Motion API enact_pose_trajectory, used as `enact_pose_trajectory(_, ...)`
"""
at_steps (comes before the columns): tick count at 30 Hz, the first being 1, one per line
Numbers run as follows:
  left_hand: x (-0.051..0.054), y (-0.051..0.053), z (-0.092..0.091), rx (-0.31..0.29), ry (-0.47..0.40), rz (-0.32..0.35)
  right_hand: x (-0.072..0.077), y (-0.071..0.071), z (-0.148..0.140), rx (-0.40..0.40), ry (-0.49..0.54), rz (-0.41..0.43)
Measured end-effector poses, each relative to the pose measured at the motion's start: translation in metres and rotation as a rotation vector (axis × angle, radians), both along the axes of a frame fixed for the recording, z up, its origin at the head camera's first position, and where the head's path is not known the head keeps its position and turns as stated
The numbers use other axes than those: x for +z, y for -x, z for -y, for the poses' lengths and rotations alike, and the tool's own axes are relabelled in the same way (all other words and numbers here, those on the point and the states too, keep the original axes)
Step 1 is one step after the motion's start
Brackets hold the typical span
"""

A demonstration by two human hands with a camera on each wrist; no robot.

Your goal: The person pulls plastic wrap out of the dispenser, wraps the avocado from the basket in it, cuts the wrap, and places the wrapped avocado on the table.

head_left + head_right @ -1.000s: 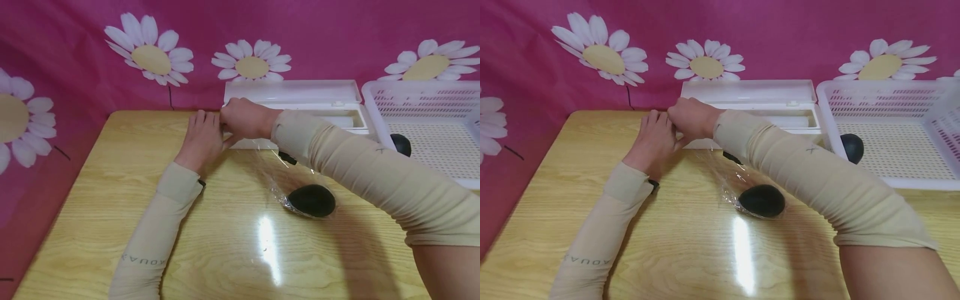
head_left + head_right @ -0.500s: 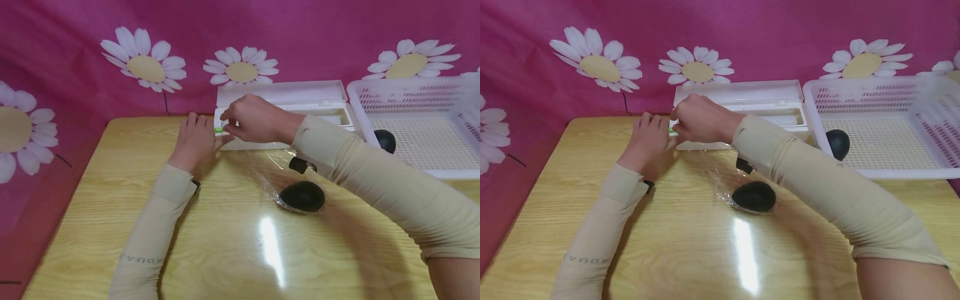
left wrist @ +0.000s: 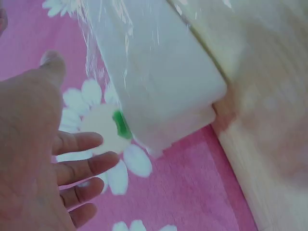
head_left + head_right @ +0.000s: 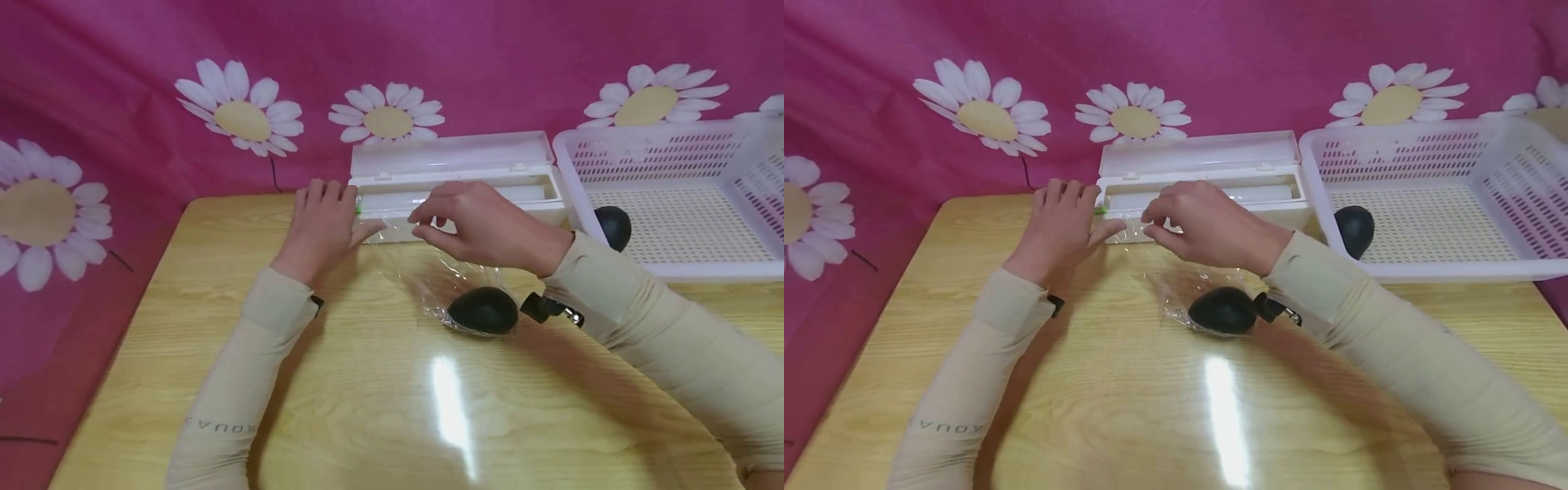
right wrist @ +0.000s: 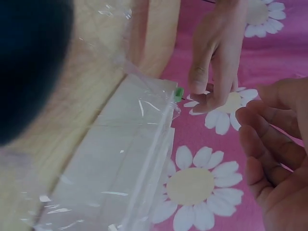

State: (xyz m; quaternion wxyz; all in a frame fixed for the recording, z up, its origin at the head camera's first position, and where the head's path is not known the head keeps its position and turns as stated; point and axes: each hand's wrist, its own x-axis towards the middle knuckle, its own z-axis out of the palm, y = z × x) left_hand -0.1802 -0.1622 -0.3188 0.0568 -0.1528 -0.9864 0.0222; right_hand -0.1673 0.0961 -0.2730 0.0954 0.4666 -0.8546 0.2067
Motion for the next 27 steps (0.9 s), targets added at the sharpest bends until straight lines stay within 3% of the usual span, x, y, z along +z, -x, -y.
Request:
enact_pose_trajectory(7,-0.013,-0.015,-0.014,-0.142,-0.004,-0.122,-0.019,-0.017,-0.032,-0.065,0.030,0.027)
enact_pose_trajectory(11,-0.020,-0.026,-0.023,-0.228,-0.025,-0.175,-0.030,-0.027,-0.047,-0.064,0.052,-0.020)
enact_pose_trajectory(14,-0.024,-0.036,-0.031,-0.285,-0.036,-0.184,-0.036,-0.033,-0.056,-0.067,0.063,-0.058)
enact_pose_trajectory(22,-0.033,-0.059,-0.054,-0.396,-0.099,-0.145,-0.047,-0.046,-0.075,-0.102,0.064,-0.061)
enact_pose_trajectory(27,-0.038,-0.071,-0.068,-0.487,-0.103,-0.175,-0.056,-0.051,-0.087,-0.100,0.089,-0.083)
